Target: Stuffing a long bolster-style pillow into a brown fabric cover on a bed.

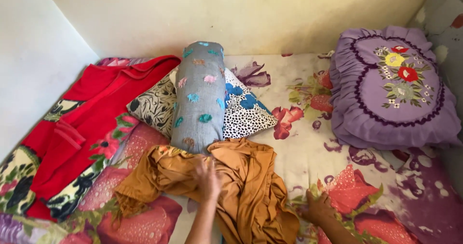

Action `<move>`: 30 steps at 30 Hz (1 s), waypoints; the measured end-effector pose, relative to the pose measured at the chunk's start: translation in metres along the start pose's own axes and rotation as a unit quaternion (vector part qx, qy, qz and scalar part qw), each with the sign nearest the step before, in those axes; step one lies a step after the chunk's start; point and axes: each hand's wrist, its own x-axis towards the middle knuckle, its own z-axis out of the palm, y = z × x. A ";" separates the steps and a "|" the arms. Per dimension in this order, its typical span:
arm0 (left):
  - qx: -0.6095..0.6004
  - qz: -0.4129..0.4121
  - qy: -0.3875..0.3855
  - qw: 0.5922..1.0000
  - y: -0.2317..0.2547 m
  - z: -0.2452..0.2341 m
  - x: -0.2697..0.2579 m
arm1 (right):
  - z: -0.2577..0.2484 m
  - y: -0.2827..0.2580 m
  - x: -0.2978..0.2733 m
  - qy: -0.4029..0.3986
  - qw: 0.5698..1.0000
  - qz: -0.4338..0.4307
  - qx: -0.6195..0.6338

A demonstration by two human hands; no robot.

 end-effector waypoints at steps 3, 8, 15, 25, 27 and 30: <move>0.068 -0.166 -0.197 0.964 -0.020 -0.030 0.028 | -0.006 -0.008 -0.004 -0.011 1.000 0.019 -0.007; -0.050 -0.214 -0.204 0.954 -0.086 0.063 0.012 | -0.007 -0.012 -0.002 0.000 0.999 0.030 -0.012; -0.403 -0.017 0.097 0.910 0.026 -0.044 0.100 | -0.018 -0.011 0.051 -0.057 0.986 -0.149 -0.038; -0.434 0.312 -0.275 0.799 0.109 -0.046 -0.009 | -0.092 -0.055 0.038 -0.032 0.863 -0.121 0.489; -0.575 0.027 -0.483 0.660 0.076 0.004 -0.034 | -0.105 -0.062 0.023 -0.018 0.867 -0.114 0.485; -0.569 -0.340 -0.450 0.598 0.025 0.046 -0.040 | -0.122 -0.066 0.002 0.004 0.871 -0.106 0.479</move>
